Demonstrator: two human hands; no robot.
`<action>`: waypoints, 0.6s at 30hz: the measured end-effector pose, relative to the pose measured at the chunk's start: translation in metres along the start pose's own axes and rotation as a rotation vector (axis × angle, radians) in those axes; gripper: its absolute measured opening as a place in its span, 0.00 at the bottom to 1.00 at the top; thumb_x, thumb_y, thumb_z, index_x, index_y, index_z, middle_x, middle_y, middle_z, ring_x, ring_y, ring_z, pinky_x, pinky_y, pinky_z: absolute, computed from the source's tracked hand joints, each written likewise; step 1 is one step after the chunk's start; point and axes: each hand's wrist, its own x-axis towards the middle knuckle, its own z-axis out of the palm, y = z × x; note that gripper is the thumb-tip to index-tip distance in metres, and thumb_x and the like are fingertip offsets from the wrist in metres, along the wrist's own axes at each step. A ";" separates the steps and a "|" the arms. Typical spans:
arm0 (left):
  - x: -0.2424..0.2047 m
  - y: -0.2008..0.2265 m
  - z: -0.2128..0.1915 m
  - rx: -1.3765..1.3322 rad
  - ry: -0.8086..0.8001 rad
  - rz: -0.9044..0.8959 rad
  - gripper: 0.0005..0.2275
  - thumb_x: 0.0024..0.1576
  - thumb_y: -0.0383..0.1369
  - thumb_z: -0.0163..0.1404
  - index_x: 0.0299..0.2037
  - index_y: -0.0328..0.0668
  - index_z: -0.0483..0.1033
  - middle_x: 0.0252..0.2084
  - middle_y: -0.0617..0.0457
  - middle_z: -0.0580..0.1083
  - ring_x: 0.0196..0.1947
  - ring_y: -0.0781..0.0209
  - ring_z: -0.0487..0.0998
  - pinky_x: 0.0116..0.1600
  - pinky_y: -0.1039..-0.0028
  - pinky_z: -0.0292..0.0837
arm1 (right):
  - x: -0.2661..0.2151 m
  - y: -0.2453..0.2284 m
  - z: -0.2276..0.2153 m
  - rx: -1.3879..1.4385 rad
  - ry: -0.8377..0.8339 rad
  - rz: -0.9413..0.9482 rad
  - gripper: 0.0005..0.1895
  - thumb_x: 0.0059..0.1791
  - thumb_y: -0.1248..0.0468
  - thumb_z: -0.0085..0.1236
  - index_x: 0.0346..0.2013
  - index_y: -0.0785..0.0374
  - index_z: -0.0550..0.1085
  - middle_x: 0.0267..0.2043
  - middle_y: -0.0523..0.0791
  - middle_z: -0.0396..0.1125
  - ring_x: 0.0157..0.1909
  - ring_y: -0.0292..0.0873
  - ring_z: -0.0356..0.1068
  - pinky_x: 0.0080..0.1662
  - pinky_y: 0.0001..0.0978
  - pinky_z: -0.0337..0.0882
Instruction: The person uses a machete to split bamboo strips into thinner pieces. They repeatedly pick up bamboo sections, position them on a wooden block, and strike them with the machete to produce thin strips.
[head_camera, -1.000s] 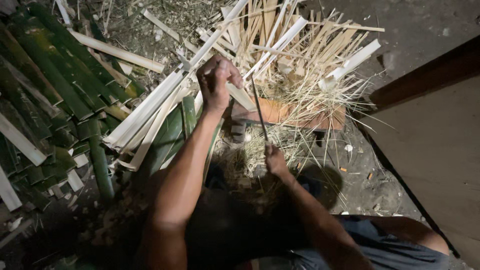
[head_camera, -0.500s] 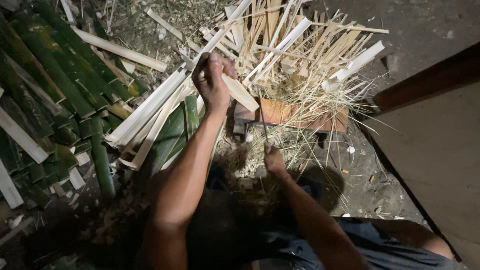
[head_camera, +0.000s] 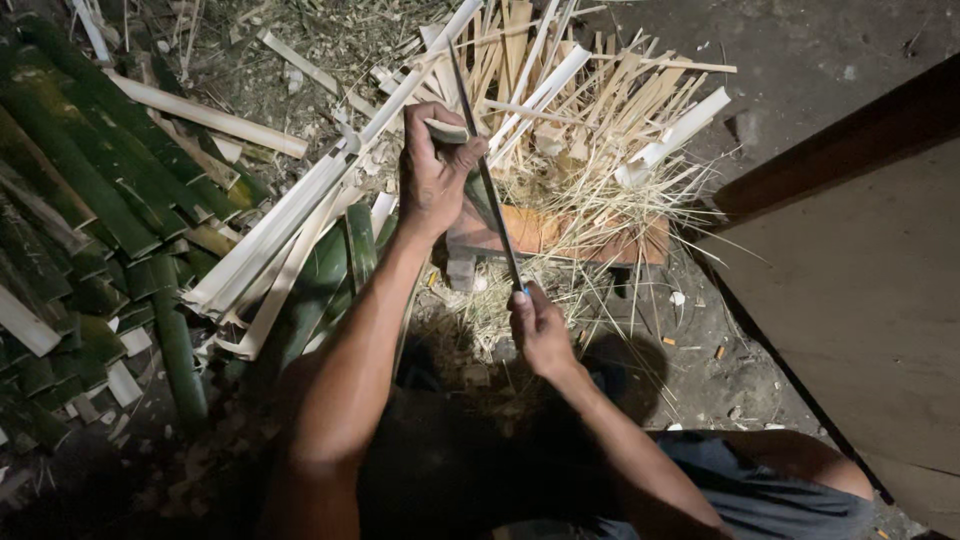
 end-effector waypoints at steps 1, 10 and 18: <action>-0.001 -0.002 0.000 0.012 0.001 0.034 0.18 0.64 0.38 0.59 0.53 0.41 0.63 0.42 0.57 0.68 0.41 0.66 0.72 0.49 0.74 0.73 | 0.002 0.011 0.002 -0.045 0.033 -0.009 0.24 0.60 0.47 0.40 0.37 0.66 0.69 0.20 0.42 0.60 0.21 0.38 0.58 0.26 0.39 0.61; -0.008 -0.016 0.009 0.177 0.212 -0.097 0.21 0.59 0.39 0.61 0.55 0.38 0.65 0.44 0.50 0.75 0.44 0.56 0.78 0.51 0.69 0.76 | 0.032 0.068 -0.006 -0.232 0.011 0.318 0.24 0.60 0.47 0.41 0.36 0.65 0.69 0.19 0.42 0.58 0.20 0.38 0.56 0.24 0.38 0.58; -0.007 -0.029 0.012 0.201 0.412 -0.119 0.26 0.61 0.42 0.59 0.62 0.33 0.64 0.50 0.42 0.76 0.48 0.50 0.79 0.54 0.62 0.75 | 0.037 0.066 0.042 -0.019 0.136 -0.095 0.23 0.64 0.49 0.42 0.36 0.65 0.69 0.23 0.41 0.59 0.24 0.33 0.56 0.27 0.33 0.63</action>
